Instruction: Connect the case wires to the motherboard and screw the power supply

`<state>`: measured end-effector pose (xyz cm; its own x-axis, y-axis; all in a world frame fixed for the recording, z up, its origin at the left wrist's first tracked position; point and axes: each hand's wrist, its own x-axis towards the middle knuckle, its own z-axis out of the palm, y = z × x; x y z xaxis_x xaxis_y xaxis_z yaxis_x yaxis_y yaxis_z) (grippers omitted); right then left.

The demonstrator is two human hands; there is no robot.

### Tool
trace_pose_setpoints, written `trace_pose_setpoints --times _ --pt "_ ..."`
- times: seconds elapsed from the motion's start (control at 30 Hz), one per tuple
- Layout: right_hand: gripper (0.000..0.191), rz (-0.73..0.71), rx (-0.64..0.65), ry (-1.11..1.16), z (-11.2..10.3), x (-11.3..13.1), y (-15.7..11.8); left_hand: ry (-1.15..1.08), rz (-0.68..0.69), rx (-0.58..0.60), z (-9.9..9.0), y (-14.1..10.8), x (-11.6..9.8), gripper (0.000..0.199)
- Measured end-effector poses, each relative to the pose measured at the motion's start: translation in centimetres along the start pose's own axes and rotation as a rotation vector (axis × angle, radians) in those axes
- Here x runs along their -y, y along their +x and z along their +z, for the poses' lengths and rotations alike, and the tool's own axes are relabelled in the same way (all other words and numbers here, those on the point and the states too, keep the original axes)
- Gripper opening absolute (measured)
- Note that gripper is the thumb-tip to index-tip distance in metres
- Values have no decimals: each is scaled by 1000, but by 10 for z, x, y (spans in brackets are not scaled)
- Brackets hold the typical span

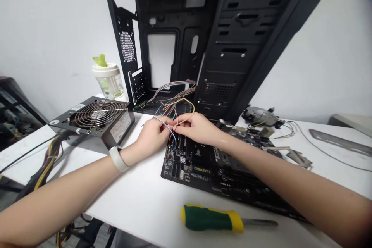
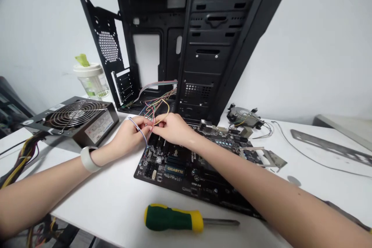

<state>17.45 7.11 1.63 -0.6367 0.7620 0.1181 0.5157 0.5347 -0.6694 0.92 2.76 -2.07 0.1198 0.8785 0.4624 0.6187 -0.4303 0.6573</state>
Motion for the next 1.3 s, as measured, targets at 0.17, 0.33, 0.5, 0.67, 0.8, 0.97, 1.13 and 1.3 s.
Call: trace_pose_setpoints --times 0.17,0.33,0.5,0.67,0.8,0.97,1.13,1.3 --pt "23 2 -33 115 -4 6 4 10 -31 -64 -8 -2 -1 15" --pt "22 29 -112 -50 -18 5 9 141 -28 25 -14 -2 7 31" --pt "22 5 -141 -137 -15 1 10 183 0 121 -12 -2 15 15" --pt "17 91 -110 -56 -3 -10 13 166 -19 116 -14 -2 7 18" --pt "16 135 -117 140 0 -17 15 111 -58 99 -13 -1 1 17" --pt "12 76 -127 221 1 -14 16 15 -86 59 -6 -1 3 10" --pt "8 43 -54 301 5 -8 14 -148 -104 -21 0 -4 2 23" --pt "17 71 25 387 8 -2 12 -326 -125 -45 3 -6 -1 39"
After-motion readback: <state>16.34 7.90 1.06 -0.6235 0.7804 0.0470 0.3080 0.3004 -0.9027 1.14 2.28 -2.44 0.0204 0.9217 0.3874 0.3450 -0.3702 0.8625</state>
